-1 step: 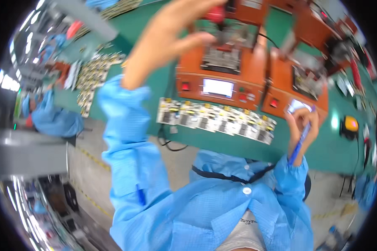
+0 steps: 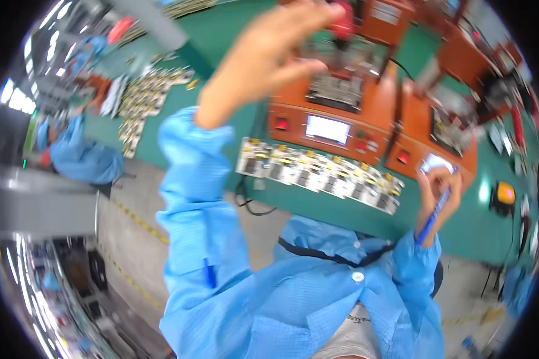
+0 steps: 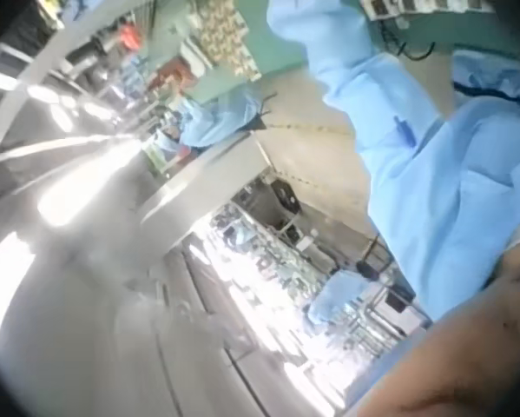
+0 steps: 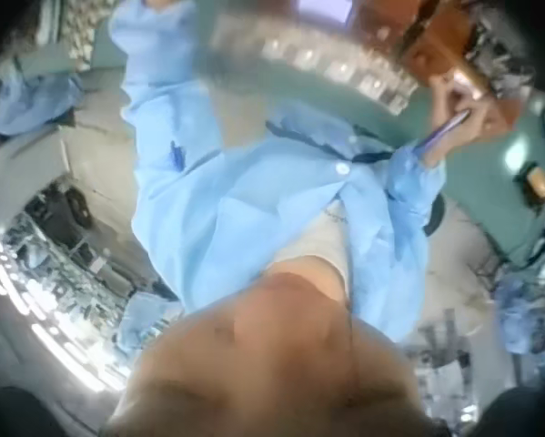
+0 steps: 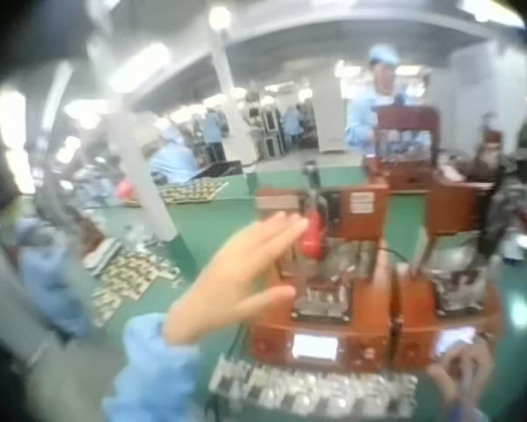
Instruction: Placing circuit boards into a testing fixture, operating the fixture, and sorting the boards.
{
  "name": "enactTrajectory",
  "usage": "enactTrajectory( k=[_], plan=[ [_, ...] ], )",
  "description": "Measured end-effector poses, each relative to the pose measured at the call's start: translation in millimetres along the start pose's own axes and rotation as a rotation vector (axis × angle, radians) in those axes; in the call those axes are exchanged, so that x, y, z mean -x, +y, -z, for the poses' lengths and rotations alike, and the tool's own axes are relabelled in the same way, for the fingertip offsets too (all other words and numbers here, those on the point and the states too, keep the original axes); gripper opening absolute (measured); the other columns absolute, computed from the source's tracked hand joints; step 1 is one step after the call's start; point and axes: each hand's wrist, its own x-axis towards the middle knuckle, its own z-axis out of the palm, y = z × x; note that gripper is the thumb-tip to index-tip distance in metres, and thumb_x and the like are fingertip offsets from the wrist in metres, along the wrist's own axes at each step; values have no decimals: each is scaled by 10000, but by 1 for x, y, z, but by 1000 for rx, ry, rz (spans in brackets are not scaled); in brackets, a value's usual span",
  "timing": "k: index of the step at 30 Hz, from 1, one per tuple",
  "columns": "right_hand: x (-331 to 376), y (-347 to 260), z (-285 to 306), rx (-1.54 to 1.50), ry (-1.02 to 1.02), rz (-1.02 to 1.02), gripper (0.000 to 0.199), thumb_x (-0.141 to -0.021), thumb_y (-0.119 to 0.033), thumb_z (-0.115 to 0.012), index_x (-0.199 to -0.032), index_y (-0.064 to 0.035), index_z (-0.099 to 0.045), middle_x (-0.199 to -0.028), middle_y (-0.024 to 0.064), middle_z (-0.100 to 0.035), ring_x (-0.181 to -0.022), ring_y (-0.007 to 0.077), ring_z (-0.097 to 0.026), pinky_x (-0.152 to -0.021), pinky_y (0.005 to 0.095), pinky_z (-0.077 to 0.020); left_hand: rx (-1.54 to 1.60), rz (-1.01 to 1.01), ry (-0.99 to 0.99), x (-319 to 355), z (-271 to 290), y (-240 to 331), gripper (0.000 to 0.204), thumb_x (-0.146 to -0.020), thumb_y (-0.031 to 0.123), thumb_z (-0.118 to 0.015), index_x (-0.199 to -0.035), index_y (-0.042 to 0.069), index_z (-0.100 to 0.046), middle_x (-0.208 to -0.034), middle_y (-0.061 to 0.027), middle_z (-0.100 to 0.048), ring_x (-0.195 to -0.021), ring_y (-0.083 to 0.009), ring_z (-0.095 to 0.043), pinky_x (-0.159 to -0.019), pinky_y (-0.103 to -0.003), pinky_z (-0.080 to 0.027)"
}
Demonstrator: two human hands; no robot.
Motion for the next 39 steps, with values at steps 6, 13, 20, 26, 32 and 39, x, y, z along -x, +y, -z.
enactTrajectory(
  k=[6,13,20,26,32,39],
  plan=[
    [31,12,15,44,43,-35,343,-839,17,-642,-777,-105,-327,-798,44,-514,-767,109,-468,-758,257,-417,-145,748,54,188,35,-52,398,-850,239,-665,-1212,91,-595,-1238,-86,-581,-1156,-271,-552,-979,-412,-426],
    [54,4,-10,393,-543,189,446,-665,-63,-804,-807,-59,-381,-1146,175,-638,-1079,363,-565,-944,432,-416,66,832,-208,206,23,69,645,-673,233,-797,-1268,128,-572,-1342,-139,-467,-1216,-345,-465,-1008,-430,-406],
    [52,-11,-137,502,-900,518,379,-698,-325,-749,-841,-57,-522,-1404,126,-467,-1279,336,-429,-1035,511,-310,86,816,-361,216,-16,85,834,-618,129,-824,-1368,165,-461,-1451,-199,-308,-1306,-401,-352,-1067,-455,-349],
    [71,5,-186,560,-818,665,352,-762,-304,-699,-970,-89,-512,-1370,109,-493,-1256,264,-458,-959,457,-383,-253,665,-508,206,-20,90,678,-638,248,-805,-1241,105,-530,-1410,-149,-384,-1333,-347,-318,-1057,-514,-240],
    [61,11,-145,580,-883,699,316,-764,-301,-697,-929,-96,-521,-1372,102,-494,-1256,246,-466,-987,437,-376,-293,620,-572,200,-46,108,657,-627,325,-797,-1187,98,-537,-1448,-154,-370,-1324,-301,-356,-1031,-501,-240],
    [56,17,-31,673,-759,478,383,-735,-405,-714,-773,-86,-506,-1424,78,-464,-1293,303,-423,-1072,561,-235,-2,728,-391,190,-71,125,936,-578,312,-852,-1382,139,-405,-1498,-224,-218,-1334,-430,-293,-1050,-497,-287]
  ],
)
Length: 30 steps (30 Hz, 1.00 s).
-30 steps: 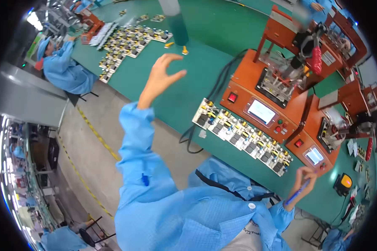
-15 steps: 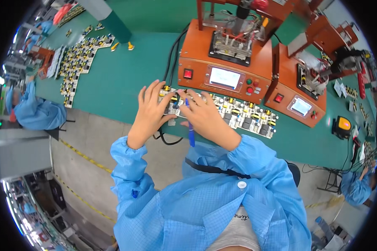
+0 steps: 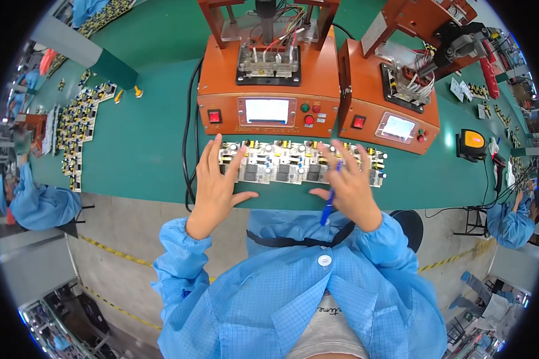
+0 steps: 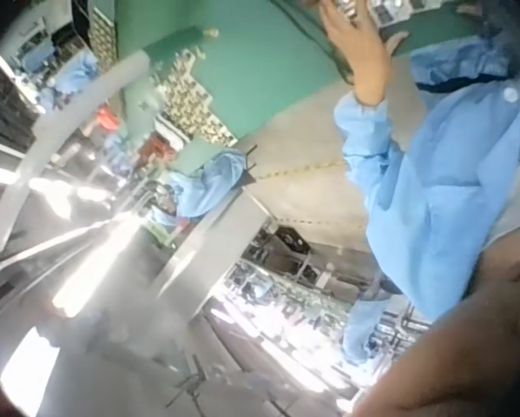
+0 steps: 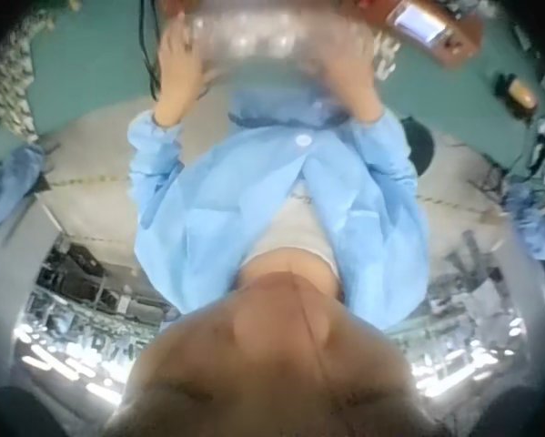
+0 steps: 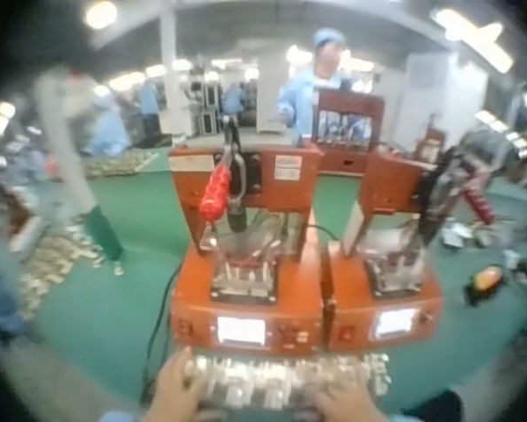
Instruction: Placing circuit boards into a testing fixture, operating the fixture, and sorting the boards.
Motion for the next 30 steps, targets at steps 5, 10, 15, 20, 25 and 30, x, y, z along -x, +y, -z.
enactTrajectory(
  k=[5,10,15,20,25,30],
  plan=[
    [24,17,-2,75,-26,-202,455,-719,-470,-705,-821,-85,-486,-1420,90,-467,-1292,361,-396,-1042,583,-241,-163,60,68,-9,-16,15,857,-571,287,-861,-1338,171,-497,-1484,-219,-233,-1316,-431,-297,-1041,-508,-318],
    [20,30,-12,111,28,-241,480,-696,-477,-713,-836,-82,-479,-1412,90,-476,-1231,322,-445,-1037,557,-255,-128,130,144,-14,-23,20,829,-583,309,-851,-1322,155,-507,-1448,-209,-294,-1303,-417,-314,-1024,-504,-314],
    [19,34,-9,65,53,-222,474,-689,-450,-730,-831,-74,-477,-1392,96,-496,-1216,310,-456,-1035,533,-269,-132,144,186,-17,-24,23,850,-574,341,-854,-1318,130,-501,-1444,-198,-305,-1298,-406,-326,-1020,-501,-313],
    [20,38,-8,70,65,-212,497,-678,-470,-729,-823,-68,-476,-1394,99,-494,-1216,312,-456,-1037,533,-276,-129,112,248,-35,9,30,919,-551,390,-869,-1330,110,-471,-1436,-193,-316,-1300,-380,-338,-1024,-469,-314],
    [3,35,13,-34,142,-154,484,-668,-422,-760,-800,-59,-468,-1323,118,-547,-1179,321,-483,-1037,495,-299,-82,-431,771,-125,82,31,808,-655,326,-844,-1332,92,-470,-1410,-194,-349,-1277,-340,-386,-1003,-432,-394],
    [-58,47,28,-337,279,-246,408,-730,-214,-790,-775,-46,-421,-1126,150,-640,-1016,305,-585,-879,362,-425,87,-1042,1172,-276,109,38,436,-826,284,-691,-1155,30,-561,-1156,-135,-571,-1083,-255,-567,-927,-373,-462]
  ],
)
